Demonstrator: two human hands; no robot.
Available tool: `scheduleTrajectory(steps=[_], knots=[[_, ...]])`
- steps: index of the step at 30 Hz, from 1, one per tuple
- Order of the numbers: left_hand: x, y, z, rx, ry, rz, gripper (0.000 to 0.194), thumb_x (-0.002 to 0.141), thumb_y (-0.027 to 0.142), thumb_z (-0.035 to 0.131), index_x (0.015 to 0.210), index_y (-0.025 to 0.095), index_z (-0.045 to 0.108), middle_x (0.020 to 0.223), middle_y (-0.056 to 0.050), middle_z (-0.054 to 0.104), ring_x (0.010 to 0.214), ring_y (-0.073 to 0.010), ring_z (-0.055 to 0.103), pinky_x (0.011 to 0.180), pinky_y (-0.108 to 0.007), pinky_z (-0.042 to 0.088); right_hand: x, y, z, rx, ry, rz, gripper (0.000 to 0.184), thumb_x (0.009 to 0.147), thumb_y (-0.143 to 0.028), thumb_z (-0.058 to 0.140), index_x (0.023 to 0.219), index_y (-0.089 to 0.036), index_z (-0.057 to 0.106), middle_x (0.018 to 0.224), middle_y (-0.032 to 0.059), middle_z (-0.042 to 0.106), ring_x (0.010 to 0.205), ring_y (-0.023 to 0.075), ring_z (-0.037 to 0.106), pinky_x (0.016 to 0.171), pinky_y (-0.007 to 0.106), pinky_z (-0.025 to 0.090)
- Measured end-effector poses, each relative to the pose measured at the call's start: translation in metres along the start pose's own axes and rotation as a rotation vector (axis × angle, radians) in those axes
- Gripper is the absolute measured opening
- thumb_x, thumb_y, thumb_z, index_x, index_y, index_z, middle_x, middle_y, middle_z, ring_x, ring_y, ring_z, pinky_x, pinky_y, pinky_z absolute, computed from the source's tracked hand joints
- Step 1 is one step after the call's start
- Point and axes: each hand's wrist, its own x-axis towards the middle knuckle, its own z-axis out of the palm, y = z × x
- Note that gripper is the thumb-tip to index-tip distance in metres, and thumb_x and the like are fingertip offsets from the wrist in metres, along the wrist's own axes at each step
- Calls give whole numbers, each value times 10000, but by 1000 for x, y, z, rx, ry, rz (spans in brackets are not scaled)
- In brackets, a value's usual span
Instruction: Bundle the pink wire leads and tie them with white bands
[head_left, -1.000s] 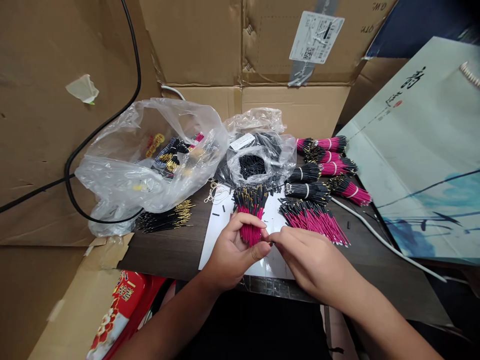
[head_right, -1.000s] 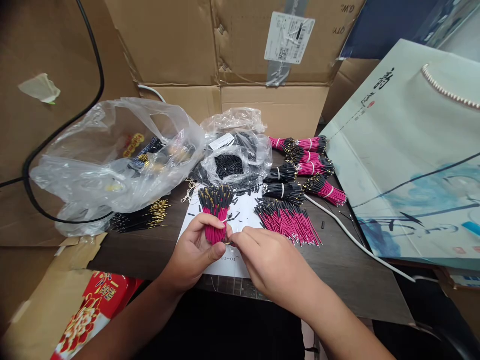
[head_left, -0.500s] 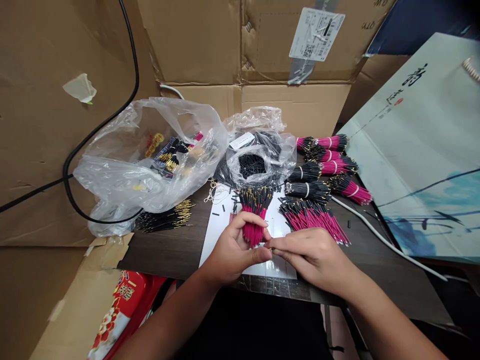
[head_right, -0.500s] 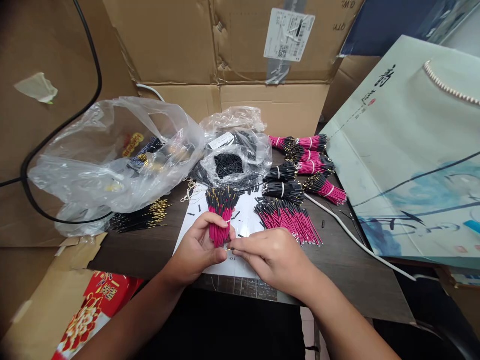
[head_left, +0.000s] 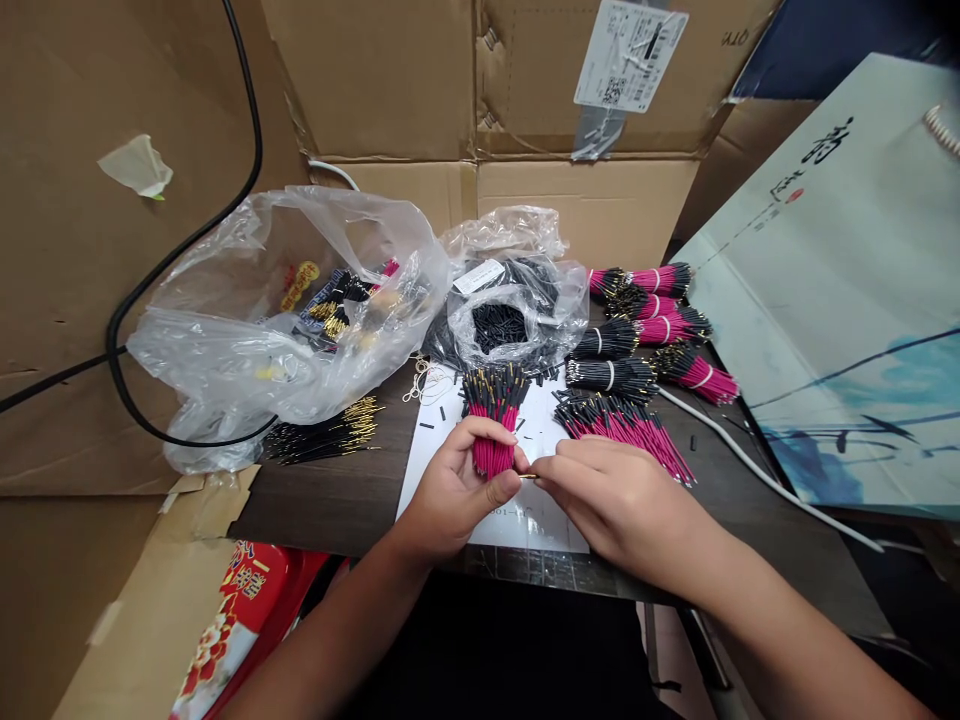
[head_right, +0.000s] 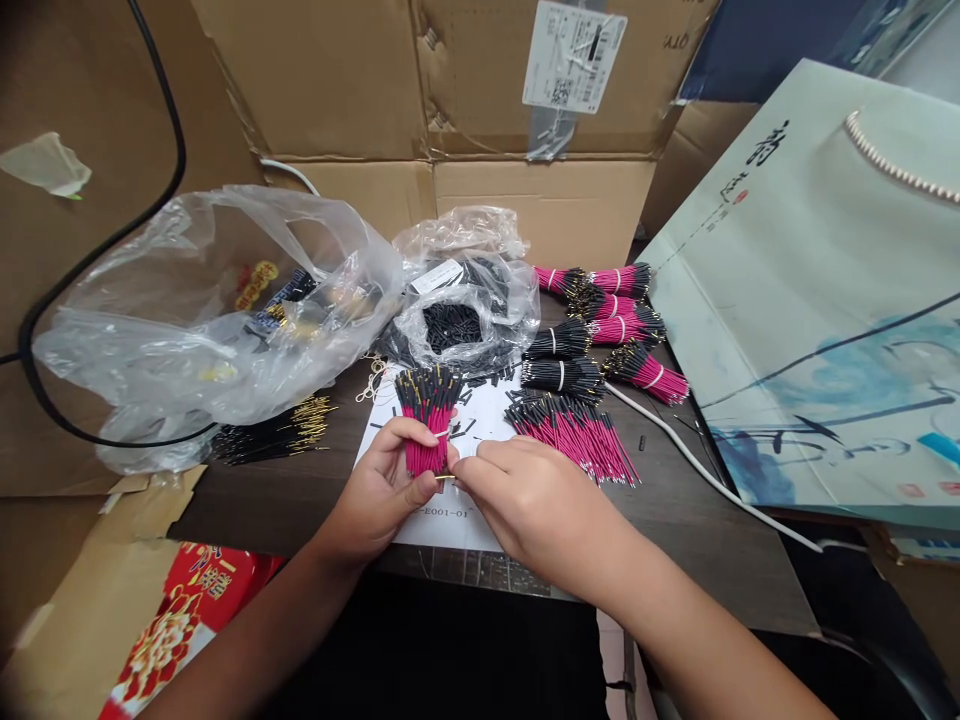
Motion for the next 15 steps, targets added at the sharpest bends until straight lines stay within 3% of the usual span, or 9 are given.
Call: scheduleTrajectory(steps=[3, 8, 12, 15], knots=[[0, -1, -1, -20, -17, 10, 312, 857, 180, 729, 1099, 227, 539, 972, -30, 656, 901, -130, 627, 842, -268, 497, 2, 4, -2, -44, 9, -41, 180, 970, -135, 477, 1026, -159, 647, 743, 16, 549, 672, 157, 447, 643, 296, 365], [1, 0, 2, -39, -44, 31, 304, 843, 146, 735, 1070, 229, 551, 963, -21, 637, 855, -114, 620, 798, -251, 503, 4, 8, -4, 16, -98, -48, 209, 999, -176, 460, 1059, -203, 658, 699, -15, 542, 624, 137, 463, 633, 294, 347], [1, 0, 5, 36, 28, 36, 289, 818, 165, 766, 1033, 219, 581, 954, -18, 609, 847, -120, 610, 780, -250, 500, 7, 9, -3, -91, -64, -79, 224, 1007, -205, 456, 1086, -227, 665, 660, -21, 539, 594, 146, 461, 616, 321, 298], [0, 1, 4, 83, 52, 72, 188, 886, 190, 696, 1045, 205, 596, 943, -19, 604, 814, -103, 601, 789, -246, 491, 8, 10, -6, 24, -61, -56, 232, 999, -153, 447, 1138, -201, 627, 807, 12, 644, 713, 153, 559, 672, 324, 351]])
